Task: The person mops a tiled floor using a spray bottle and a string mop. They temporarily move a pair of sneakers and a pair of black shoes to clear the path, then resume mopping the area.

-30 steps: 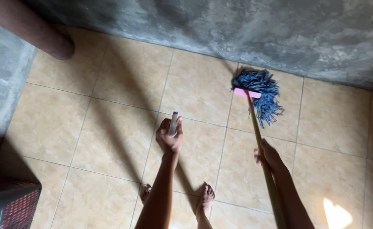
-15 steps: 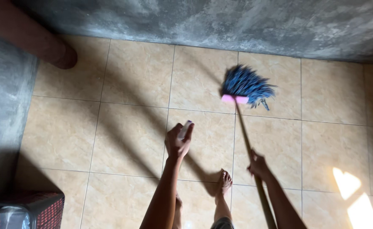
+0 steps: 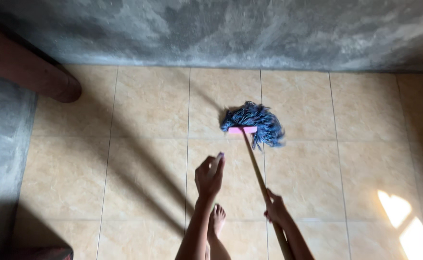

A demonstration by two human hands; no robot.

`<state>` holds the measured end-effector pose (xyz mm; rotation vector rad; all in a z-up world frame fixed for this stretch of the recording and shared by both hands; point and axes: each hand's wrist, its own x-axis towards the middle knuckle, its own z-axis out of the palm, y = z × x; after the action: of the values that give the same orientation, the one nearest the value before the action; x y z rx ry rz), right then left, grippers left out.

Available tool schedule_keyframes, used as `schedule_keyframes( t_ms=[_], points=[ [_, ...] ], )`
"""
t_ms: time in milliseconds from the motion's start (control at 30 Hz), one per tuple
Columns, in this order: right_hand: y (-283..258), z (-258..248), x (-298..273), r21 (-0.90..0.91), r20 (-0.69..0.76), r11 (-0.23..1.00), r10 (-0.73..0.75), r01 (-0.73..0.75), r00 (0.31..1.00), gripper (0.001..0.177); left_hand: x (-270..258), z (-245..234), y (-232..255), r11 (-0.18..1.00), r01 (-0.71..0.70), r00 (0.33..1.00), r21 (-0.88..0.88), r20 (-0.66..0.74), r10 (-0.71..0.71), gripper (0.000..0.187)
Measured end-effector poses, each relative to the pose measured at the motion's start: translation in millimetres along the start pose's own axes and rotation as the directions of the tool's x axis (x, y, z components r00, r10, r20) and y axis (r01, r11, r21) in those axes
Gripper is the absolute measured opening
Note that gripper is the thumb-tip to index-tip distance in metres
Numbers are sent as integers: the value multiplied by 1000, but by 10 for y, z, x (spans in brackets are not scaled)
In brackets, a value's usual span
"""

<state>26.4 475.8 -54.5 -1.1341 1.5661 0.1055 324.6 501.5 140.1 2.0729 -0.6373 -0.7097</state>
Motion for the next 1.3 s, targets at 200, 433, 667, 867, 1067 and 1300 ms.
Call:
schedule_keyframes(
  t_ms=[200,433,667,867,1067,1300],
  points=[
    [-1275,-400,1737,51,-16,991,-126,127,992,34,239,72,-132,996,-58,997,-64,-48,55,26],
    [-2421,-827,2264,263,39,965,5,-15,999,21,548,37,-212,982,-32,996,-187,-86,17,25],
    [-2122,-721,1987,246,36,969,-1,-8,999,34,552,11,-196,965,16,994,-263,-96,-43,28],
    [-1007,-430,1157,57,32,989,-140,138,990,60,393,197,-227,914,12,994,-407,-90,-53,28],
    [-354,247,-803,24,133,995,96,-101,986,62,209,297,-177,939,-14,987,-344,-154,-41,28],
    [-276,793,-1141,-75,128,990,126,-117,984,57,218,-58,-223,957,-97,976,-273,-213,38,32]
  ],
)
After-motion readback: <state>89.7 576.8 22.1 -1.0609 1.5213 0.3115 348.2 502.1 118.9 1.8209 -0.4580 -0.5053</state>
